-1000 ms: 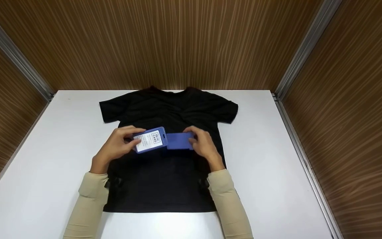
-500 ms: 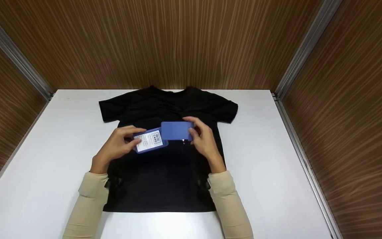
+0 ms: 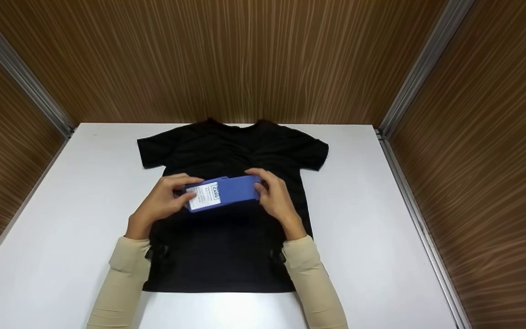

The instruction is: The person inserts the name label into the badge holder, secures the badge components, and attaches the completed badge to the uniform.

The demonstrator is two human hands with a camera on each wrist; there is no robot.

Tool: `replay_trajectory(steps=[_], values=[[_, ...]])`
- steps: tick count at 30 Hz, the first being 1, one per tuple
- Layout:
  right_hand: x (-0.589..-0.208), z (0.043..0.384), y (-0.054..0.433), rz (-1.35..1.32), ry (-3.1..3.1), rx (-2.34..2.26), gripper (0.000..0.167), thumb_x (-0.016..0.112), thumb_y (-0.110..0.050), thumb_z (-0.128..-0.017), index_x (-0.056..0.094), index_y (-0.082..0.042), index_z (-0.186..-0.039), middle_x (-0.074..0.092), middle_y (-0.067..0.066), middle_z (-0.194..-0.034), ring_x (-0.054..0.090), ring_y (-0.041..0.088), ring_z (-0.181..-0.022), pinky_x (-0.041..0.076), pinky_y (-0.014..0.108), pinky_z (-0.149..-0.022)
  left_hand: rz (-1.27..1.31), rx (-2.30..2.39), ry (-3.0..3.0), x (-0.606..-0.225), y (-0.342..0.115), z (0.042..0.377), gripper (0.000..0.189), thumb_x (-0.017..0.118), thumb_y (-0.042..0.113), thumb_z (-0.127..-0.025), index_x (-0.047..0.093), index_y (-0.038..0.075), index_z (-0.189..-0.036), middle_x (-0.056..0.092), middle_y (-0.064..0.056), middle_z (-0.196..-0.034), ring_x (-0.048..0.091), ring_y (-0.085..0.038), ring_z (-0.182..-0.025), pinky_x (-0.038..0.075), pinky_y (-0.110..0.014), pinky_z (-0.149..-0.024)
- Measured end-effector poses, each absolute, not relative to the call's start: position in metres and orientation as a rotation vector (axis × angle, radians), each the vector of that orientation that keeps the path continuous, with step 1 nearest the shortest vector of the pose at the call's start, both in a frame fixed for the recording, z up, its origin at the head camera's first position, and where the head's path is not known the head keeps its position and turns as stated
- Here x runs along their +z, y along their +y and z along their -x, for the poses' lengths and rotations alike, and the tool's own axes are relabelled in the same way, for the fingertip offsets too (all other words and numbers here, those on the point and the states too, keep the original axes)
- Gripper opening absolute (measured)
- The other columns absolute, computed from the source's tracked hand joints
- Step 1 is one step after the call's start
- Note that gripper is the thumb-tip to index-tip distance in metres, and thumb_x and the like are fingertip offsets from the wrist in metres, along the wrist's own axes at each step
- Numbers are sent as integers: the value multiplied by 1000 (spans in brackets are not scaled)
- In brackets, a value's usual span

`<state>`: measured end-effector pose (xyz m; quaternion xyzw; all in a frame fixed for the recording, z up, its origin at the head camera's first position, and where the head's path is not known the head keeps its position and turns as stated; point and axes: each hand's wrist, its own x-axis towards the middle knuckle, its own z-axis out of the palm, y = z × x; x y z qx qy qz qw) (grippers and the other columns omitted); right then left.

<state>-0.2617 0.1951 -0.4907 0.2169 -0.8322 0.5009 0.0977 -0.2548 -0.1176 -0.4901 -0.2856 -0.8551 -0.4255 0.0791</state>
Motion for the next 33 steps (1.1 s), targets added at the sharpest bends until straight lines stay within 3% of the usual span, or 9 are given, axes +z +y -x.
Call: replay_trajectory(steps=[6, 14, 22, 27, 33], values=[[-494, 263, 196, -611, -2476, 1459, 37, 59, 11, -96, 72, -8, -125, 59, 14, -79, 58, 15, -62, 53, 25, -51, 873, -1267, -2550, -490, -118, 255, 34, 70, -2, -92, 75, 8, -124, 74, -9, -107, 61, -17, -88, 54, -31, -83], [-496, 265, 196, -557, -2483, 1441, 36, 58, 14, -95, 71, -3, -124, 59, 20, -81, 59, 30, -63, 49, 21, -49, 875, -1269, -2564, -492, -119, 255, 34, 70, -3, -92, 75, 8, -124, 74, -10, -109, 62, -17, -91, 55, -32, -85], [-469, 250, 191, -555, -2494, 1491, 34, 54, 18, -95, 68, 7, -124, 57, 26, -83, 57, 35, -63, 51, 23, -50, 866, -1258, -2582, -491, -117, 255, 34, 69, -3, -92, 75, 8, -124, 74, -10, -109, 61, -18, -90, 54, -32, -84], [-463, 245, 189, -582, -2508, 1477, 33, 56, 18, -94, 69, 6, -122, 58, 24, -82, 58, 32, -63, 55, 28, -50, 861, -1244, -2588, -491, -117, 255, 34, 69, -4, -92, 75, 9, -123, 74, -9, -109, 61, -17, -92, 55, -33, -86], [-466, 244, 188, -606, -2526, 1491, 34, 56, 17, -94, 68, 6, -124, 58, 26, -82, 60, 39, -66, 58, 42, -52, 878, -1242, -2585, -492, -116, 255, 33, 70, -4, -91, 75, 7, -122, 74, -10, -108, 59, -17, -89, 53, -33, -84]])
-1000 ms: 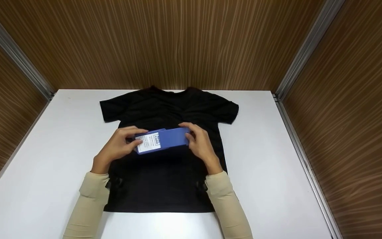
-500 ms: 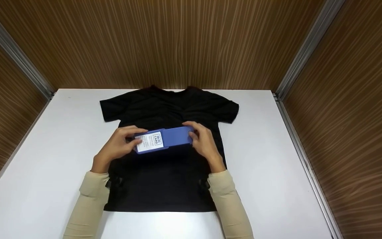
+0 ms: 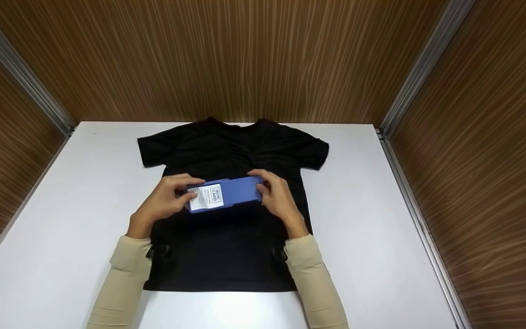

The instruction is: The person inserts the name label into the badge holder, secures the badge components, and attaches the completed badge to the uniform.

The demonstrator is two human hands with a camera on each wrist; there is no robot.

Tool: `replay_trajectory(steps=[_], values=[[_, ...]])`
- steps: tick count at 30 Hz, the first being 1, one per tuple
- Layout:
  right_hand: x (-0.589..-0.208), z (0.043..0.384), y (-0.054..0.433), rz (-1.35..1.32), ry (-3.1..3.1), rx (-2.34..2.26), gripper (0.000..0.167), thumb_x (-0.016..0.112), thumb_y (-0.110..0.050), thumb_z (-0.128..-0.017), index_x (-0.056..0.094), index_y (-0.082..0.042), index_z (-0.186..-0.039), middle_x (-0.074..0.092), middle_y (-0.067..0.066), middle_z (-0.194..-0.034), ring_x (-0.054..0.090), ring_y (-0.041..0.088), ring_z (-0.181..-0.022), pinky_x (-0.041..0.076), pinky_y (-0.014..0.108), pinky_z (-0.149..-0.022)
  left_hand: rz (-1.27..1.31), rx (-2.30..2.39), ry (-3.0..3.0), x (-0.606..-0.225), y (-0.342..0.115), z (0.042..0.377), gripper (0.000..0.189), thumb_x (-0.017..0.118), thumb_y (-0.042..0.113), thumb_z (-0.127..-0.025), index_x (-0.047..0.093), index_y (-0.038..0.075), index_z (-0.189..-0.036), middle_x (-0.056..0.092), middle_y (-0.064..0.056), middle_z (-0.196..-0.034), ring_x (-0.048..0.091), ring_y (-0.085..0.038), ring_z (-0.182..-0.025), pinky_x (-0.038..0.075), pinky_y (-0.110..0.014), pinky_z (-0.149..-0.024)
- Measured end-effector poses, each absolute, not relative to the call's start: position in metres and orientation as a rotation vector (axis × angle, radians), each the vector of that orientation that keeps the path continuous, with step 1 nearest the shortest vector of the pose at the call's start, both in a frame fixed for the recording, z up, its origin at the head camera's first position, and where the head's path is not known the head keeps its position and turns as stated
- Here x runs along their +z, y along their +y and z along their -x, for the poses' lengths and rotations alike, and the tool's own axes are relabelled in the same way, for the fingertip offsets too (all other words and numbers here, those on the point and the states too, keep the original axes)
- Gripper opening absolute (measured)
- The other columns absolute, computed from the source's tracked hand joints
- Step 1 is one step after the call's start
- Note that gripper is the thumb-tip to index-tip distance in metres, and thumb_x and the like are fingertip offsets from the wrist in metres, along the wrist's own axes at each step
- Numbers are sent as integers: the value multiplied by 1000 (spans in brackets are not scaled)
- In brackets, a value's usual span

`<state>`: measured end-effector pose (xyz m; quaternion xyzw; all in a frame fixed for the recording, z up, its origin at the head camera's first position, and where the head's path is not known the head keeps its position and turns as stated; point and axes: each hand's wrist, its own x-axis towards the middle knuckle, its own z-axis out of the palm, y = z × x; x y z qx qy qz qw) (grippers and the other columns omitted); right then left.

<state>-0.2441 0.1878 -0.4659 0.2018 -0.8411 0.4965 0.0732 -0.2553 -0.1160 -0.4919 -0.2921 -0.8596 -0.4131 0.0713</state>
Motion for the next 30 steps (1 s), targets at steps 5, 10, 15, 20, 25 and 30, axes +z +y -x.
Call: replay_trajectory(steps=[5, 10, 15, 20, 25, 30], values=[[-467, 245, 188, -612, -2520, 1489, 34, 56, 18, -94, 68, 6, -123, 58, 26, -81, 60, 37, -65, 53, 26, -51, 881, -1259, -2588, -493, -116, 254, 33, 70, -3, -91, 75, 7, -123, 74, -10, -108, 60, -17, -90, 53, -31, -84], [-465, 245, 192, -589, -2442, 1546, 33, 54, 19, -94, 66, 9, -123, 55, 25, -83, 57, 30, -63, 48, 20, -51, 866, -1263, -2570, -492, -118, 255, 33, 70, -4, -91, 75, 6, -122, 74, -10, -108, 60, -17, -88, 53, -30, -82], [-464, 244, 189, -646, -2409, 1566, 32, 53, 19, -94, 66, 10, -122, 55, 27, -83, 56, 33, -61, 51, 24, -50, 874, -1253, -2555, -493, -119, 256, 33, 70, -4, -91, 75, 6, -122, 74, -10, -107, 59, -17, -87, 53, -30, -81], [-467, 244, 185, -673, -2450, 1527, 32, 55, 18, -94, 66, 9, -123, 56, 27, -80, 58, 40, -62, 51, 22, -51, 881, -1255, -2555, -492, -119, 256, 33, 70, -3, -91, 75, 6, -123, 74, -10, -107, 59, -17, -87, 53, -30, -82], [-487, 256, 188, -595, -2481, 1471, 34, 58, 17, -94, 69, 3, -122, 58, 24, -80, 59, 40, -61, 47, 17, -49, 880, -1261, -2549, -491, -119, 255, 33, 69, -3, -92, 75, 6, -123, 74, -10, -106, 59, -16, -87, 52, -29, -81], [-500, 265, 193, -577, -2493, 1450, 37, 61, 13, -94, 72, -8, -122, 60, 17, -80, 60, 30, -60, 49, 20, -48, 888, -1265, -2545, -492, -118, 256, 33, 70, -3, -91, 75, 6, -122, 74, -10, -106, 60, -17, -89, 54, -31, -83]])
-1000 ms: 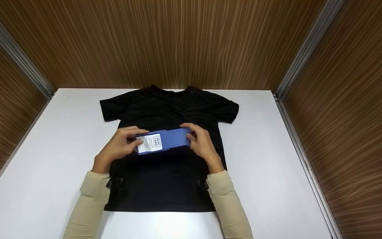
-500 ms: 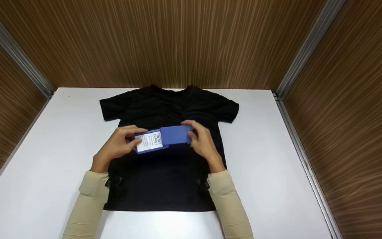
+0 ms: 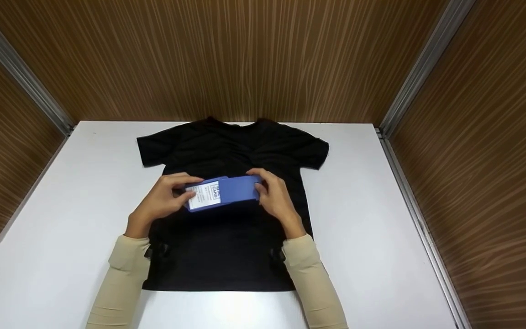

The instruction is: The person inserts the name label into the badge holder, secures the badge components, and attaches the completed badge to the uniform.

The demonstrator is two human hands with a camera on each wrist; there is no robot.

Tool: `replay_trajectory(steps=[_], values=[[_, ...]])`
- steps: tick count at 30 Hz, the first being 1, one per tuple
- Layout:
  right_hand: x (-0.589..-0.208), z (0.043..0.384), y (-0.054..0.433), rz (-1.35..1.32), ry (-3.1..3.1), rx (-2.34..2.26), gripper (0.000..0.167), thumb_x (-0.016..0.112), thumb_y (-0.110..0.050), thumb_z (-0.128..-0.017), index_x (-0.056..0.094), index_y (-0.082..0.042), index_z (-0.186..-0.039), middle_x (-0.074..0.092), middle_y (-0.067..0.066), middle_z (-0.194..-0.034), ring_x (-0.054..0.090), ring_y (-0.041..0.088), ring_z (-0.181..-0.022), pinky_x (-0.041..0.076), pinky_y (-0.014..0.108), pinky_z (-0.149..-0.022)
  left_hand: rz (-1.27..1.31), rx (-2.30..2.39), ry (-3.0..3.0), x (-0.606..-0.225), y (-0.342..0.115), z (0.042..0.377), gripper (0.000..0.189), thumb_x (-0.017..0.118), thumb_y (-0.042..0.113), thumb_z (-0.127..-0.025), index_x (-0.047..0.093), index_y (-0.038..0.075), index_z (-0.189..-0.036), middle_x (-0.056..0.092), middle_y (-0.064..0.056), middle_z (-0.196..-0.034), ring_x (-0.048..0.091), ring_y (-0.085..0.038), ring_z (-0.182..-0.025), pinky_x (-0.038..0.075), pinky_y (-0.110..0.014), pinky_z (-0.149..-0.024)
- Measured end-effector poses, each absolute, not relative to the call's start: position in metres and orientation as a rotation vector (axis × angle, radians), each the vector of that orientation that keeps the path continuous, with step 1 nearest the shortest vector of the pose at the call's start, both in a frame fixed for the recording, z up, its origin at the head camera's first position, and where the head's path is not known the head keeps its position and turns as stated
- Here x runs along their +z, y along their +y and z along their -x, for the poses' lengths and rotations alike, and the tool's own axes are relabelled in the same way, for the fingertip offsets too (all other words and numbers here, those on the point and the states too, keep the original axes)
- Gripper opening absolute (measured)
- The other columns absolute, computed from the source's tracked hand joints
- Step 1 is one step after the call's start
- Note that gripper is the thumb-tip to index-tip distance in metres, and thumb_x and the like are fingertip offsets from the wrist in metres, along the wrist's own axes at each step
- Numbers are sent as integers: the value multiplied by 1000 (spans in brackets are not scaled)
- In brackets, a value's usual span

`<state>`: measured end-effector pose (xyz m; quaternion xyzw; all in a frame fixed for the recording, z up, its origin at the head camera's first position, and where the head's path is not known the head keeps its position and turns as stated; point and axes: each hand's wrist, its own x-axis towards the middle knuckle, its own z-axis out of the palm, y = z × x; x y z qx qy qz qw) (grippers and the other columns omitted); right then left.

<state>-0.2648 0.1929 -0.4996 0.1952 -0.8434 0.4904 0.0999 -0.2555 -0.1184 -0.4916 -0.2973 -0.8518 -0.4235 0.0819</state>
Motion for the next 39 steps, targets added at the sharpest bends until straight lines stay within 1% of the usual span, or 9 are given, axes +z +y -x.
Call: replay_trajectory(steps=[4, 7, 16, 24, 29, 33, 35, 37, 39], values=[[-502, 266, 195, -608, -2490, 1419, 38, 62, 12, -95, 72, -12, -123, 61, 13, -80, 59, 22, -59, 51, 22, -49, 893, -1273, -2552, -492, -117, 255, 32, 70, -3, -91, 75, 7, -122, 74, -10, -107, 64, -17, -93, 56, -34, -86], [-502, 266, 195, -614, -2486, 1399, 38, 62, 11, -95, 72, -12, -123, 61, 12, -80, 59, 19, -58, 52, 22, -49, 891, -1284, -2554, -491, -117, 254, 33, 69, -5, -91, 75, 6, -122, 74, -10, -108, 65, -18, -96, 57, -36, -88], [-502, 266, 197, -590, -2498, 1394, 36, 61, 10, -95, 72, -11, -123, 65, 15, -85, 60, 21, -60, 52, 23, -50, 892, -1303, -2553, -492, -117, 254, 33, 67, -6, -91, 75, 5, -121, 74, -10, -109, 65, -18, -95, 57, -35, -87], [-502, 266, 197, -606, -2524, 1367, 34, 61, 7, -97, 71, -11, -124, 62, 13, -85, 59, 17, -63, 52, 22, -51, 877, -1291, -2563, -492, -117, 255, 34, 68, -4, -91, 75, 7, -122, 74, -10, -111, 65, -18, -98, 57, -35, -88], [-503, 266, 196, -623, -2520, 1404, 36, 61, 9, -97, 71, -11, -124, 65, 15, -88, 60, 20, -63, 53, 23, -51, 863, -1279, -2570, -492, -117, 255, 34, 69, -4, -91, 75, 7, -122, 74, -10, -109, 63, -18, -95, 55, -33, -86], [-503, 264, 195, -661, -2536, 1457, 36, 61, 9, -97, 71, -10, -126, 70, 17, -101, 62, 24, -64, 53, 23, -50, 873, -1290, -2576, -492, -116, 255, 33, 69, -3, -91, 76, 7, -121, 75, -10, -110, 63, -18, -96, 55, -33, -87], [-503, 264, 193, -668, -2551, 1471, 35, 61, 9, -97, 70, -7, -127, 71, 20, -108, 63, 28, -66, 52, 23, -50, 883, -1297, -2577, -492, -114, 255, 32, 69, -3, -91, 76, 6, -121, 75, -10, -110, 65, -18, -97, 56, -34, -88], [-499, 260, 189, -674, -2563, 1475, 34, 60, 9, -97, 69, -4, -127, 71, 22, -111, 64, 32, -67, 52, 23, -50, 891, -1304, -2579, -492, -113, 255, 32, 69, -2, -91, 76, 6, -121, 75, -11, -111, 65, -19, -98, 56, -36, -89], [-500, 260, 188, -675, -2564, 1479, 34, 60, 9, -97, 68, -2, -128, 70, 23, -112, 64, 32, -67, 52, 23, -51, 894, -1307, -2575, -492, -112, 255, 32, 69, -2, -91, 76, 5, -121, 75, -11, -111, 66, -20, -99, 57, -37, -89]])
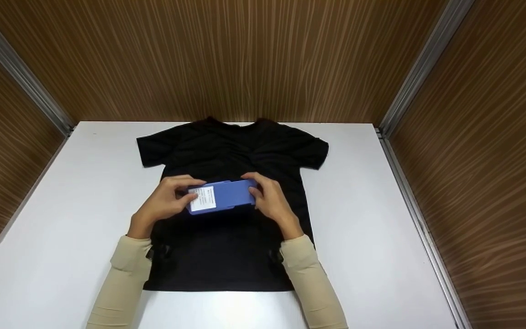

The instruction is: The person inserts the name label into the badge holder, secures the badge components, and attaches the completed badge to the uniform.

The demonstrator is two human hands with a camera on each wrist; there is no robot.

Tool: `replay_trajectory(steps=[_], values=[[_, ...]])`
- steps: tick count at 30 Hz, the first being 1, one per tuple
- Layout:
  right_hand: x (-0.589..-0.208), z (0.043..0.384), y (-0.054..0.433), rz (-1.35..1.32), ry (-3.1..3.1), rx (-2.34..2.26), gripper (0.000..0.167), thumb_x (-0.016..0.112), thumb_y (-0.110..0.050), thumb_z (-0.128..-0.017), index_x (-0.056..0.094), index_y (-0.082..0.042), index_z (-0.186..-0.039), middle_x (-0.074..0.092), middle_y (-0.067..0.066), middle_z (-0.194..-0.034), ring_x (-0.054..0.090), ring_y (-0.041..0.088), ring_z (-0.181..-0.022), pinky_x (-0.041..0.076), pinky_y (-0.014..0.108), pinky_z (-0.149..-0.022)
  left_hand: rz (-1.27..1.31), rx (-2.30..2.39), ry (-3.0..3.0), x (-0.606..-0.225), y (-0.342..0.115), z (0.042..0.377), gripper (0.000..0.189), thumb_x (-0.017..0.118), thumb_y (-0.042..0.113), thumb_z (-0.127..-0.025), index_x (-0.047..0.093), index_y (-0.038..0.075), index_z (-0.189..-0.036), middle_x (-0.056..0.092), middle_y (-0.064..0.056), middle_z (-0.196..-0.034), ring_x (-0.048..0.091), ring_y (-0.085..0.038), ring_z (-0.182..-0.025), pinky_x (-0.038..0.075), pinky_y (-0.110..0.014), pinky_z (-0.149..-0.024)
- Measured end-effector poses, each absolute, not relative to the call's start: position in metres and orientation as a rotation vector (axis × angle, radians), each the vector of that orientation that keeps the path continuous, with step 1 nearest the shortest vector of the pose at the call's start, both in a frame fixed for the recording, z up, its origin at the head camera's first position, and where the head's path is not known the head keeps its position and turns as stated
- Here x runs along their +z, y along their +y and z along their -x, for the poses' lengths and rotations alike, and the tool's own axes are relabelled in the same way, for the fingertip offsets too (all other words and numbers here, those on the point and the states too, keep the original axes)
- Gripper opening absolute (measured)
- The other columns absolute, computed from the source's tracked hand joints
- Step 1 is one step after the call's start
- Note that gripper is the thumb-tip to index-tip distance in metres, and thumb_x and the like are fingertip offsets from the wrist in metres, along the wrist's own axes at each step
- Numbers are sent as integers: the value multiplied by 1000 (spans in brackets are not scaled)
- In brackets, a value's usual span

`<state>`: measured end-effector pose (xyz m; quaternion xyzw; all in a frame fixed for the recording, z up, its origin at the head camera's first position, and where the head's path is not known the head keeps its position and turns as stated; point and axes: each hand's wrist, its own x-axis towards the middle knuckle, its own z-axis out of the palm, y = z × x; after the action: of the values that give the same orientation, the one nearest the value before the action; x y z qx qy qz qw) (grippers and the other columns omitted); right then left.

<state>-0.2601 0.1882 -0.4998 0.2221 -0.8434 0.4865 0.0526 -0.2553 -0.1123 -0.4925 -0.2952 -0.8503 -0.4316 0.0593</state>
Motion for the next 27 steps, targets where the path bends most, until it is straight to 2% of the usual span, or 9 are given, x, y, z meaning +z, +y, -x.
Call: replay_trajectory(steps=[8, 14, 21, 27], values=[[-502, 261, 187, -720, -2559, 1407, 34, 61, 7, -97, 68, -3, -129, 72, 21, -117, 63, 19, -64, 54, 25, -50, 933, -1352, -2519, -493, -111, 255, 32, 72, -3, -89, 76, 4, -120, 76, -13, -111, 68, -22, -99, 59, -40, -88], [-500, 258, 183, -728, -2581, 1343, 34, 62, 4, -99, 68, -5, -131, 73, 22, -109, 61, 16, -59, 53, 25, -50, 940, -1407, -2537, -493, -108, 256, 32, 73, -2, -90, 75, 4, -121, 76, -13, -115, 67, -20, -101, 59, -39, -89], [-498, 254, 178, -733, -2593, 1294, 33, 63, 3, -99, 69, -6, -130, 74, 21, -105, 61, 14, -57, 53, 24, -49, 956, -1407, -2535, -495, -102, 256, 32, 75, 0, -90, 76, 4, -121, 76, -12, -113, 66, -18, -96, 58, -35, -86], [-499, 250, 172, -743, -2585, 1271, 33, 64, 3, -98, 69, -4, -130, 74, 21, -96, 60, 12, -55, 52, 24, -48, 966, -1411, -2546, -497, -98, 256, 32, 77, 2, -90, 75, 2, -122, 76, -13, -114, 69, -20, -101, 60, -38, -90]])
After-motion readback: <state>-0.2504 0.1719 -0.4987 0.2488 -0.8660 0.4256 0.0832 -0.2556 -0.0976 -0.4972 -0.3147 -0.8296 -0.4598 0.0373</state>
